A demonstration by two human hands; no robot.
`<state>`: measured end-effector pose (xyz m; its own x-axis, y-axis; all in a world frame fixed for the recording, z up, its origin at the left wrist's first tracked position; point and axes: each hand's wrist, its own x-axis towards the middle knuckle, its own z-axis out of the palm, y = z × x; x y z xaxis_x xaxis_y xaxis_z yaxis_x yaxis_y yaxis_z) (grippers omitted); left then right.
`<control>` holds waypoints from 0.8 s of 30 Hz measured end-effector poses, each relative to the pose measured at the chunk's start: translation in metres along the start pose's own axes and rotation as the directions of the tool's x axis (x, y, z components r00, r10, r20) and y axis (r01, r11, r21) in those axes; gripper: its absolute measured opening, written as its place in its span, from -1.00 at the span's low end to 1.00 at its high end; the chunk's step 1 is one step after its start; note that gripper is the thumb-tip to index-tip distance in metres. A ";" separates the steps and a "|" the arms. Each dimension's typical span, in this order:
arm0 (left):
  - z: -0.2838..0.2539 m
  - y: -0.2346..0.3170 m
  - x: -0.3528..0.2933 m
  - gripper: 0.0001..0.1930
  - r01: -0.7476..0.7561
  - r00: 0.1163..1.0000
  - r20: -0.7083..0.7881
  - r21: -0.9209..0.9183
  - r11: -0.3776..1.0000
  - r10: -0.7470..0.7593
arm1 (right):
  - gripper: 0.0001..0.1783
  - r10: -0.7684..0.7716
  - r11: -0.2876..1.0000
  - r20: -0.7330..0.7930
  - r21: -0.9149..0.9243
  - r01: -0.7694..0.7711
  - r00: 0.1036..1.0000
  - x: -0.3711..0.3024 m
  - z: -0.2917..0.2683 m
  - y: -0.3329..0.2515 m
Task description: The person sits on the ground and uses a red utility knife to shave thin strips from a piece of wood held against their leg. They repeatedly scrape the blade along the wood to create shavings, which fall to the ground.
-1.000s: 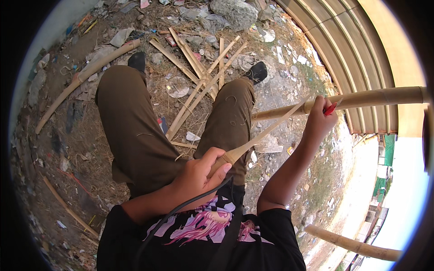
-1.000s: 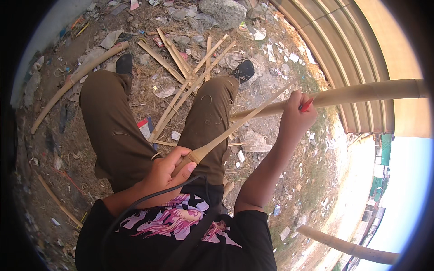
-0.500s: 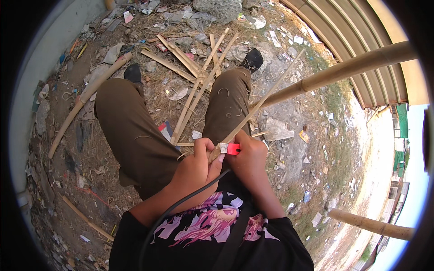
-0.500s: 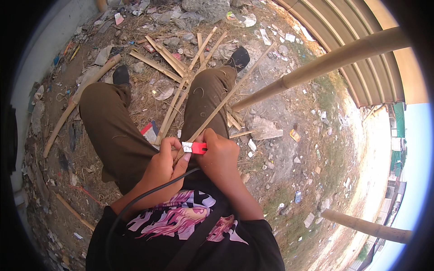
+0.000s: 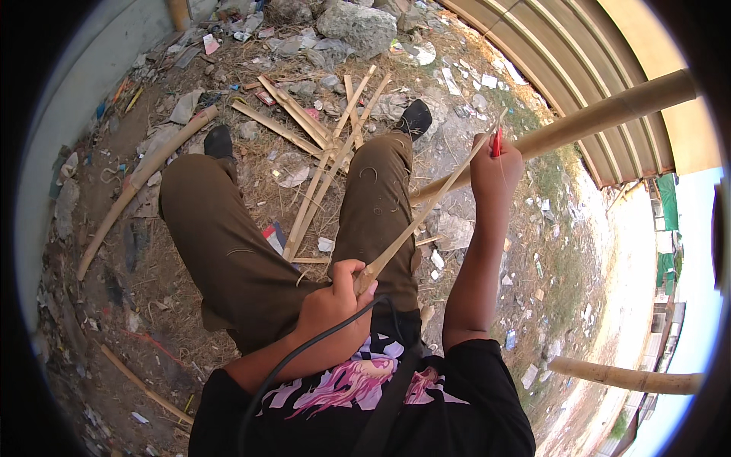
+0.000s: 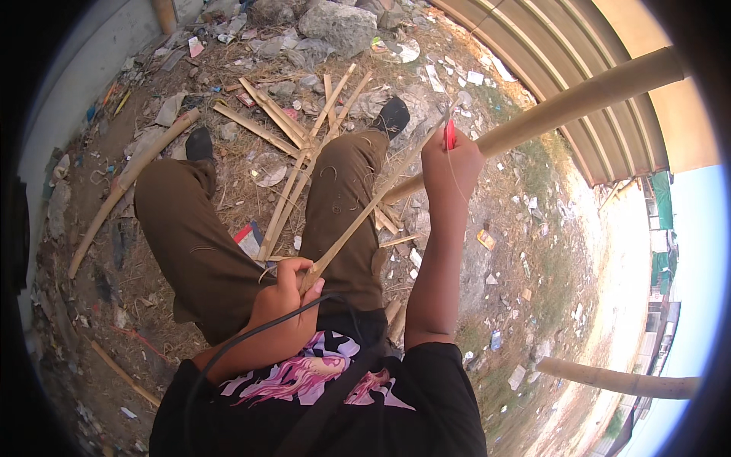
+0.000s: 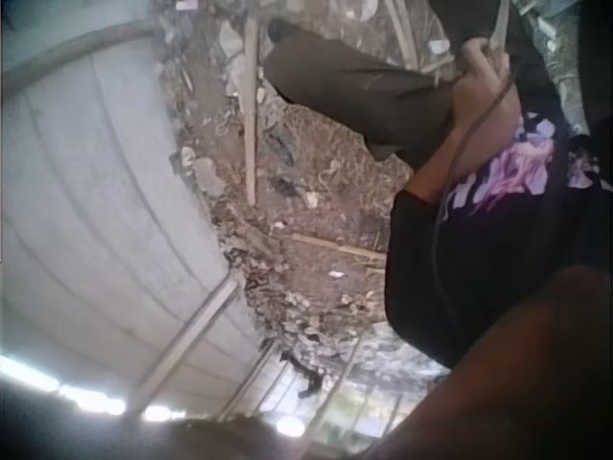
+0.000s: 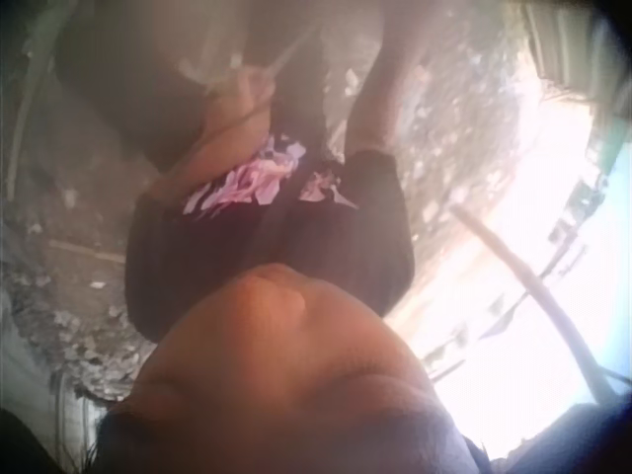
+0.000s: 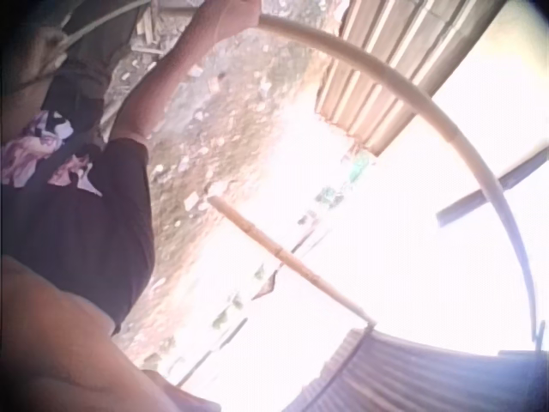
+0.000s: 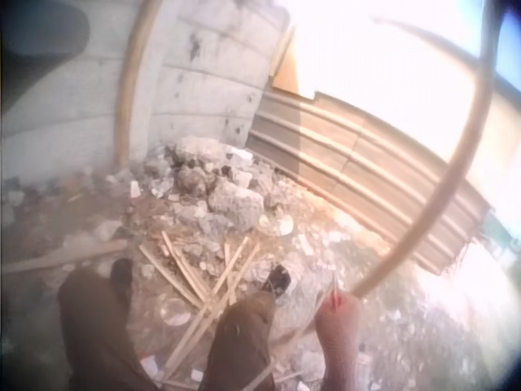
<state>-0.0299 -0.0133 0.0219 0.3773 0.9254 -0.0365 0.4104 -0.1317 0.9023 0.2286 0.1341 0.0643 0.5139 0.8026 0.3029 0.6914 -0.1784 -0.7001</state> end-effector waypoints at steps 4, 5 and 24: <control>-0.014 -0.008 0.011 -0.67 0.064 0.995 0.088 -0.234 0.970 -0.044 | -0.76 -0.321 0.943 0.183 -0.025 0.331 0.929 -0.066 0.021 0.009; -0.014 -0.015 0.012 -0.66 0.112 0.990 0.111 -0.311 0.944 -0.081 | -0.78 -0.361 0.931 0.208 0.021 0.365 0.909 -0.091 0.031 0.017; -0.003 -0.009 0.003 -0.72 0.127 0.968 0.242 -0.267 0.955 -0.060 | -0.63 -0.066 0.971 -0.103 -0.235 0.040 0.992 0.057 -0.008 0.035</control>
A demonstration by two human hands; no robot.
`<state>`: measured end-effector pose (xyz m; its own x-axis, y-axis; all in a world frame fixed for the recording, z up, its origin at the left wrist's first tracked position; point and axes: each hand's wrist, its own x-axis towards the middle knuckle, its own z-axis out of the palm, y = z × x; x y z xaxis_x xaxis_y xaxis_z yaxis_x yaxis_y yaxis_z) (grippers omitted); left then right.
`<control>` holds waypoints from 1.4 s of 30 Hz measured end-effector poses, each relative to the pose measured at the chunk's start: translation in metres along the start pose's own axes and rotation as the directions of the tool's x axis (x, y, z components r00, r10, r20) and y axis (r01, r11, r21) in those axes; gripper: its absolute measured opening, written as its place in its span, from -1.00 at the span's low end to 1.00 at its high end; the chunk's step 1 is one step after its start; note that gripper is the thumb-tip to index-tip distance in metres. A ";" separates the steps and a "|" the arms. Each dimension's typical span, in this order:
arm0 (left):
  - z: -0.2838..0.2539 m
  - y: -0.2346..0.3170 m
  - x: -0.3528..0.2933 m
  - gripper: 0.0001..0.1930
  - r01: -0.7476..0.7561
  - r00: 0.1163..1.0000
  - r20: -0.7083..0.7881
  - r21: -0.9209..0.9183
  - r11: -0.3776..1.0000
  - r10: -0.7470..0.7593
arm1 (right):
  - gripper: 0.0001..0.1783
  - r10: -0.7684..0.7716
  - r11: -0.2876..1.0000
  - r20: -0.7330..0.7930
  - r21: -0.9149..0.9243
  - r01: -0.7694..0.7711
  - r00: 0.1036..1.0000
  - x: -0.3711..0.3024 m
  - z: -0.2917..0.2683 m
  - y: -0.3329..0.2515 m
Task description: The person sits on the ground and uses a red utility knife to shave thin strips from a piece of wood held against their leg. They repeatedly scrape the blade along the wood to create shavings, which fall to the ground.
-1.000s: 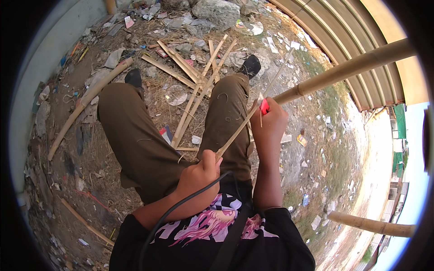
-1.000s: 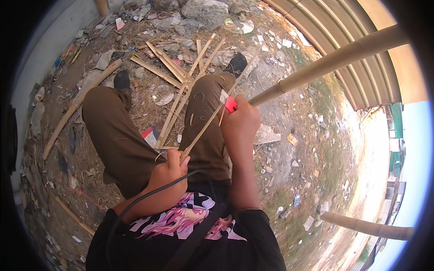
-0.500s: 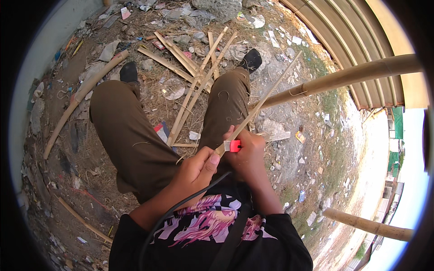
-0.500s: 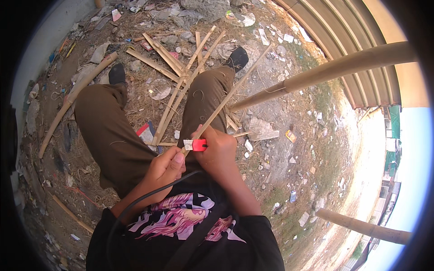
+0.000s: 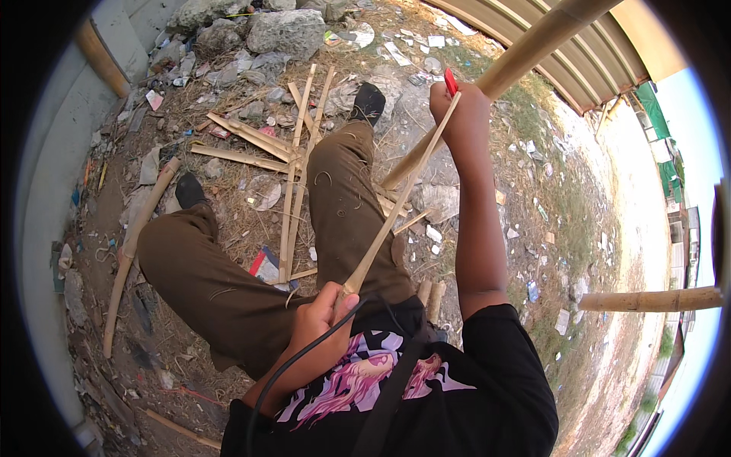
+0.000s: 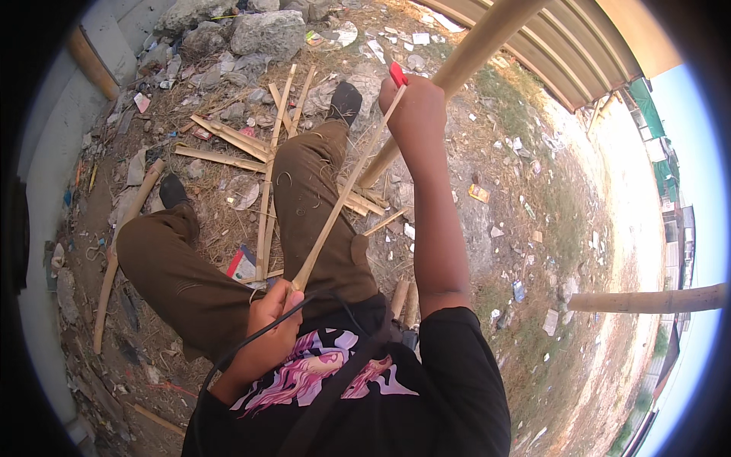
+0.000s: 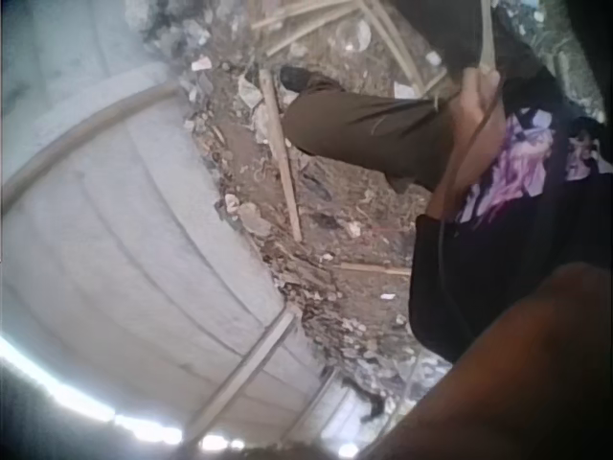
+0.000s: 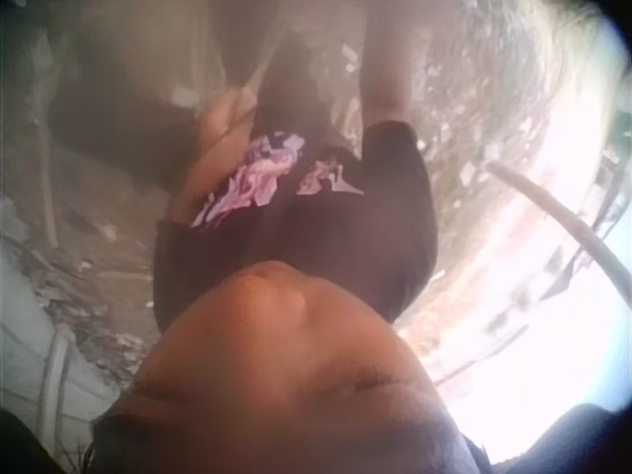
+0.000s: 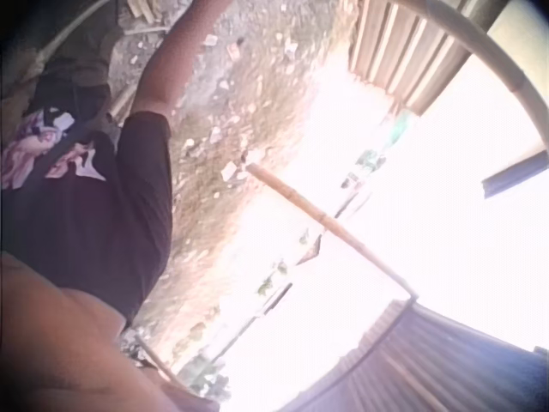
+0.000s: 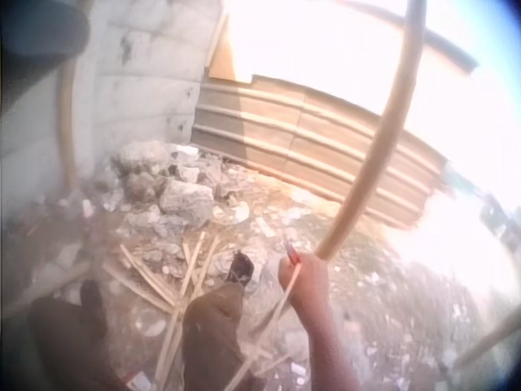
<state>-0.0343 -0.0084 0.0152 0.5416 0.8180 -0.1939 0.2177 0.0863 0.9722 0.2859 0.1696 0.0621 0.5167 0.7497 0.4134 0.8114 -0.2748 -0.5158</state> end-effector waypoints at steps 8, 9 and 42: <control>-0.011 -0.005 0.004 -0.71 0.141 0.987 -0.013 -0.385 0.912 -0.158 | -0.55 0.172 0.433 0.497 0.738 -0.519 0.851 -0.047 0.019 0.010; -0.014 -0.007 0.005 -0.69 0.134 0.988 -0.014 -0.424 0.896 -0.154 | -0.56 0.166 0.381 0.512 0.755 -0.533 0.843 -0.075 0.018 -0.004; -0.014 -0.007 0.000 -0.72 0.023 0.988 -0.133 -0.395 0.918 -0.082 | -0.80 -0.203 0.971 -0.069 0.117 0.210 0.977 -0.040 0.032 -0.060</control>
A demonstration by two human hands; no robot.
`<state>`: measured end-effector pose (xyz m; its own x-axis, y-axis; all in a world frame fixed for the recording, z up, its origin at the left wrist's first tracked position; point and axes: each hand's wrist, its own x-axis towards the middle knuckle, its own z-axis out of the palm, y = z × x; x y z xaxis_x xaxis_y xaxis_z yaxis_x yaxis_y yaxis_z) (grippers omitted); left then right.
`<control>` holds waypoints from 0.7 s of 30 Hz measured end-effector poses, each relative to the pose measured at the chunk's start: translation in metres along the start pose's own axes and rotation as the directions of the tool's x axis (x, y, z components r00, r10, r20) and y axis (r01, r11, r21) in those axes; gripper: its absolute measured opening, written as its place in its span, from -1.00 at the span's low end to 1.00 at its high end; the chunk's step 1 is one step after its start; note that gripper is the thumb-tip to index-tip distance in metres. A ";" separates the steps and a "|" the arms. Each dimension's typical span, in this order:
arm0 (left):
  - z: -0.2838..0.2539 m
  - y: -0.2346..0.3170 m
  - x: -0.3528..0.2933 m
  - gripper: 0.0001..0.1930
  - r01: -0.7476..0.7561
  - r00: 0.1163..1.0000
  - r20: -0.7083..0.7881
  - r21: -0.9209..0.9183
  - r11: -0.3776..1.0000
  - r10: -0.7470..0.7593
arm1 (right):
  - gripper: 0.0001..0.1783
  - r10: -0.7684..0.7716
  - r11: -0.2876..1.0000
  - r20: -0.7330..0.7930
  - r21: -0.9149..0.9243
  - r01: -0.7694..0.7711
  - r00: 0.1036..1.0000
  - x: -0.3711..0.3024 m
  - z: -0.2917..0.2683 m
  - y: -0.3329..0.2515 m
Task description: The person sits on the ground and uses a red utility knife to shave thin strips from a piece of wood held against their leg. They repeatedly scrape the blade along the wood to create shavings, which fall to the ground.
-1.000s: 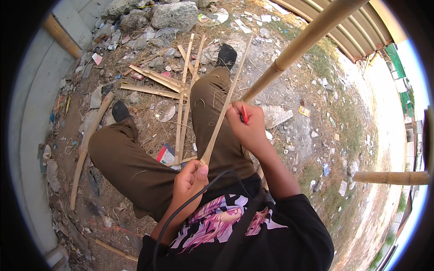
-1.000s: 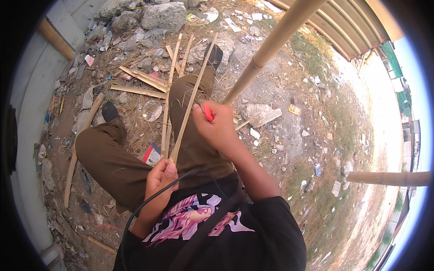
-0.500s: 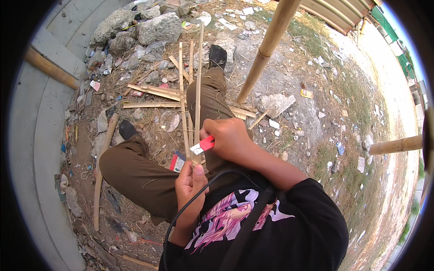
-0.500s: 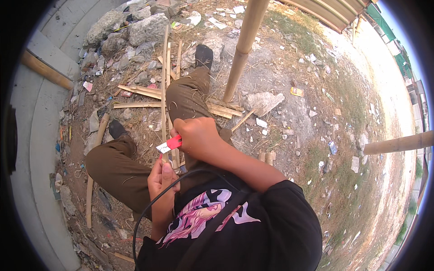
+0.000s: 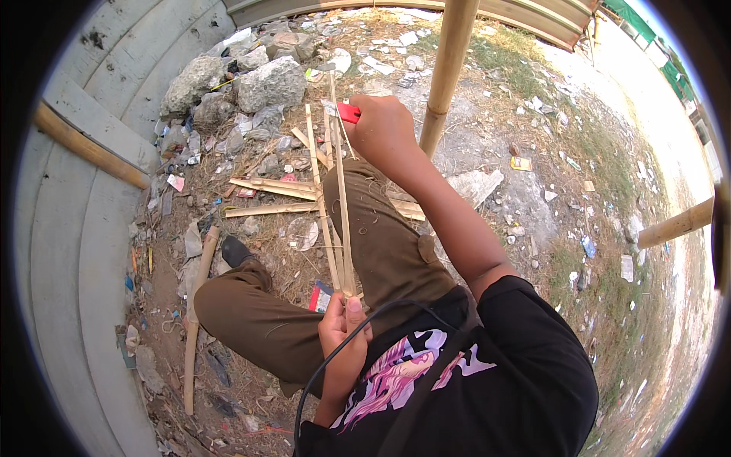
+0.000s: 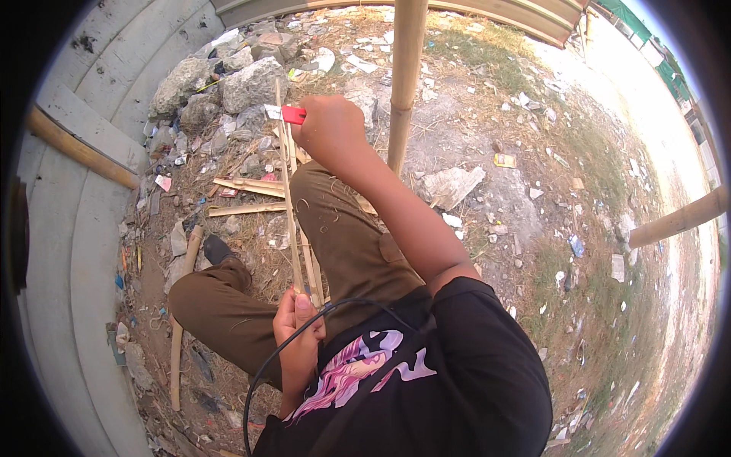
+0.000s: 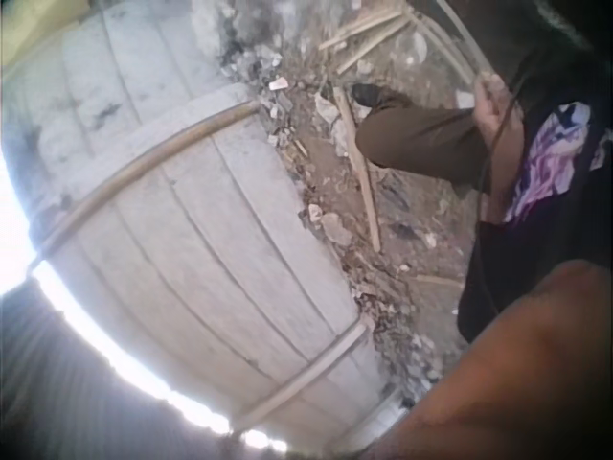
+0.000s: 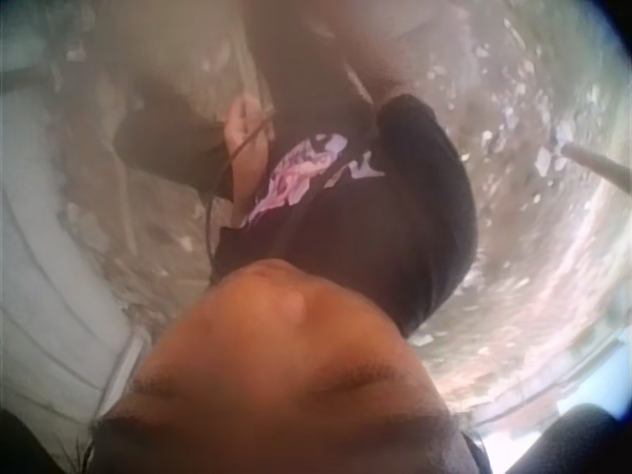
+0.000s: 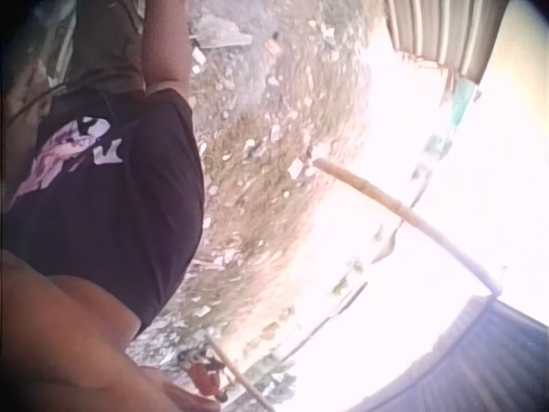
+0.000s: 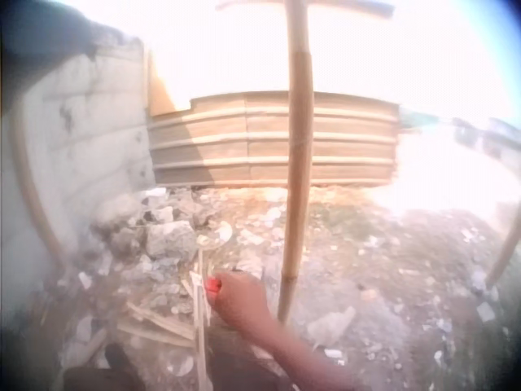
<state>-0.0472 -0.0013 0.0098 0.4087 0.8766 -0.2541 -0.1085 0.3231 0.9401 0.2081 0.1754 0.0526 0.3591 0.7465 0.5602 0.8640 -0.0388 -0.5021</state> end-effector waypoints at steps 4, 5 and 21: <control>0.003 -0.010 -0.008 -0.73 0.076 0.989 0.127 0.002 0.997 -0.076 | -0.69 0.226 0.974 0.067 -0.049 -0.223 0.972 0.069 0.007 0.037; 0.008 -0.007 -0.011 -0.75 0.064 0.984 0.164 0.024 0.998 -0.067 | -0.67 0.275 0.961 0.077 -0.058 -0.271 0.958 0.074 0.006 0.045; 0.014 0.004 0.000 -0.77 -0.093 0.988 -0.048 0.558 0.824 0.144 | -0.82 -0.204 0.902 0.293 0.428 0.063 0.934 -0.180 -0.026 0.006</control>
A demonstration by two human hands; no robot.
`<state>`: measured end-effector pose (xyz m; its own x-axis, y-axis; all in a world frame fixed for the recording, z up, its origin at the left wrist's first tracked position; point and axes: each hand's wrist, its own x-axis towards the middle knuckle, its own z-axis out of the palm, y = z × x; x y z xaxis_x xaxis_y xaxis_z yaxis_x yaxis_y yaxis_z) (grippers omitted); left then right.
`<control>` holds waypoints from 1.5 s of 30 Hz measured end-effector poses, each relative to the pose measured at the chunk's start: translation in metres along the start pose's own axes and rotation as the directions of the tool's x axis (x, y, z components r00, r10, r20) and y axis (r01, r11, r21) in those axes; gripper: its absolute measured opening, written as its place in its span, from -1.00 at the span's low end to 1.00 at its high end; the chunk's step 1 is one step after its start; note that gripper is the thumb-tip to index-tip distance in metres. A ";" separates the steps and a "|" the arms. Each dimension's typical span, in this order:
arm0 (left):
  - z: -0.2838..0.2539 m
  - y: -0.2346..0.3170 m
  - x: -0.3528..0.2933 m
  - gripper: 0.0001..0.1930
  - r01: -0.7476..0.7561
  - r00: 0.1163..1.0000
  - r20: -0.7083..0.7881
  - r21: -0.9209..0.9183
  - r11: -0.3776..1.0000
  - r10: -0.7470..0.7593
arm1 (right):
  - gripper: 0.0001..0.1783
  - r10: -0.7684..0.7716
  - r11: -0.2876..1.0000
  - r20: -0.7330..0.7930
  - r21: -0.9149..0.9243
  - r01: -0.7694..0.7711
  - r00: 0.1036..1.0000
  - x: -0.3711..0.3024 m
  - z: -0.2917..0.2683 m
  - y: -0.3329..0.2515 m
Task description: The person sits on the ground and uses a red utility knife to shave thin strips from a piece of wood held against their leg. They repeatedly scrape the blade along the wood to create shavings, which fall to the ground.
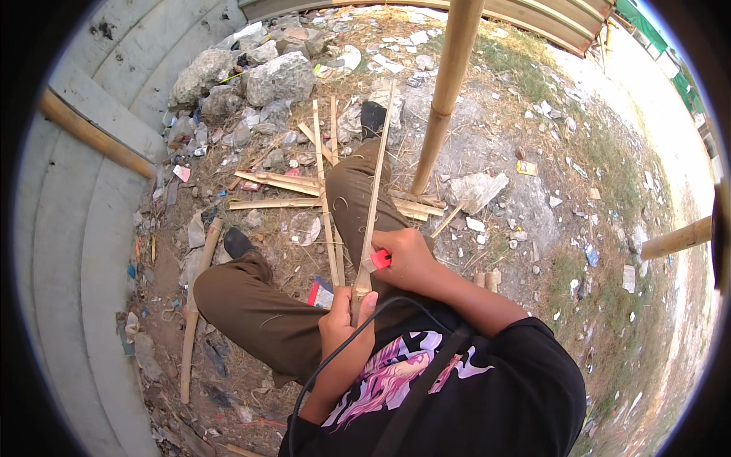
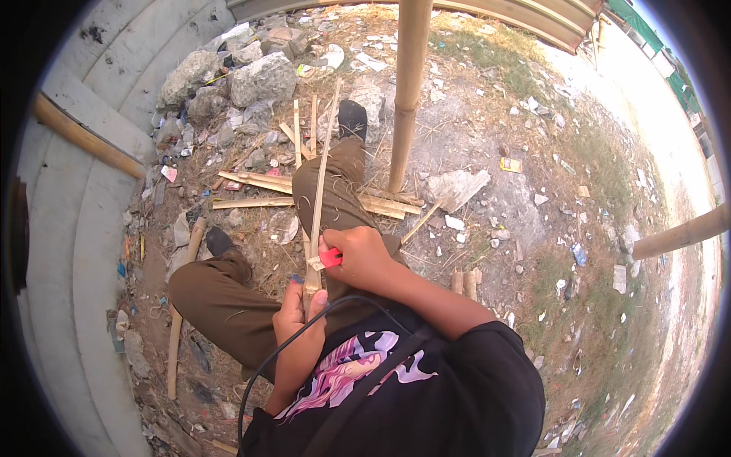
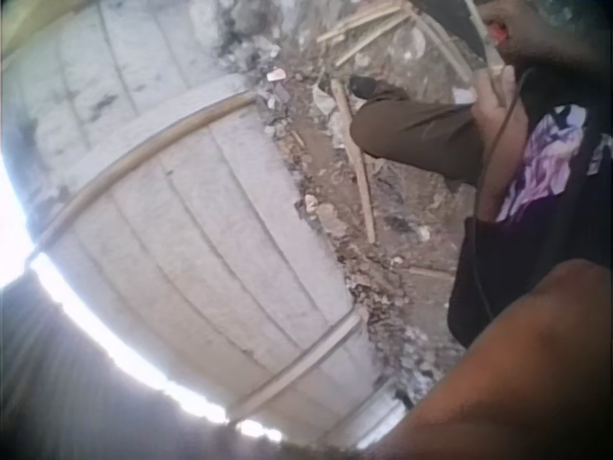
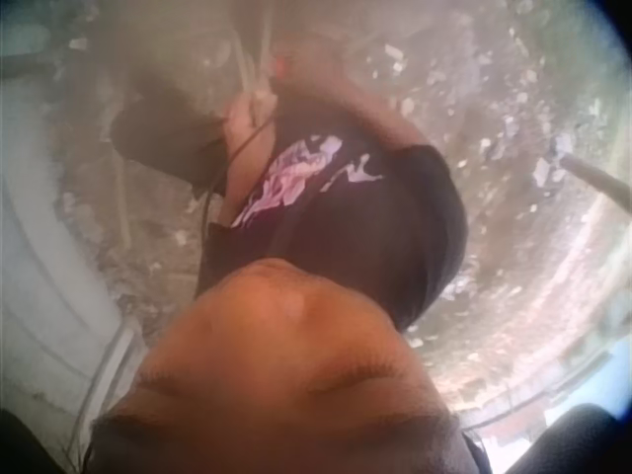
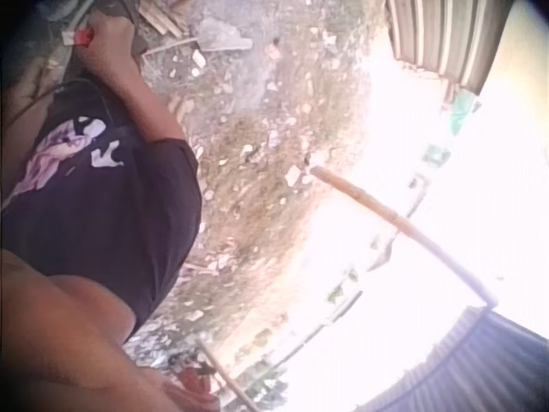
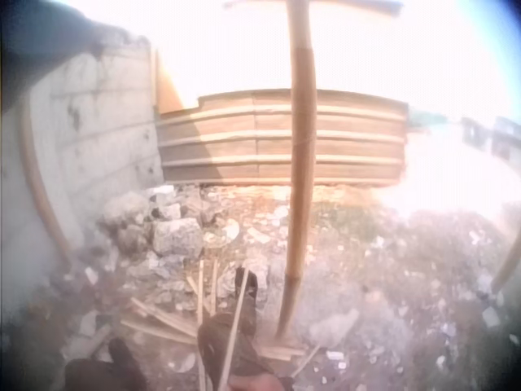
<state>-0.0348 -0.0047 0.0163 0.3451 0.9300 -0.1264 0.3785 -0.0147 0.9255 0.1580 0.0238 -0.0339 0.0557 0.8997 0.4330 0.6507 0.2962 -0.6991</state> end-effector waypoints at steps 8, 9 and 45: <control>-0.006 0.013 0.006 -0.75 -0.037 0.990 -0.141 -0.041 0.998 0.031 | -0.83 -0.137 0.989 -0.278 -0.088 0.117 0.951 0.082 0.004 0.004; -0.006 0.016 0.005 -0.75 -0.032 0.987 -0.157 -0.063 0.998 0.022 | -0.83 -0.160 0.987 -0.367 -0.091 0.136 0.916 0.094 0.004 0.005; -0.218 0.031 -0.191 -0.55 -0.840 -0.393 -0.688 0.539 0.066 0.610 | -0.50 0.025 0.404 0.517 0.778 -0.481 0.856 0.050 0.002 -0.060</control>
<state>-0.2768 -0.1030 0.1468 -0.4959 -0.1218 0.8598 0.1977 -0.9799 -0.0248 0.1199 0.0518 0.0282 -0.3275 0.9430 0.0592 -0.3533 -0.0641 -0.9333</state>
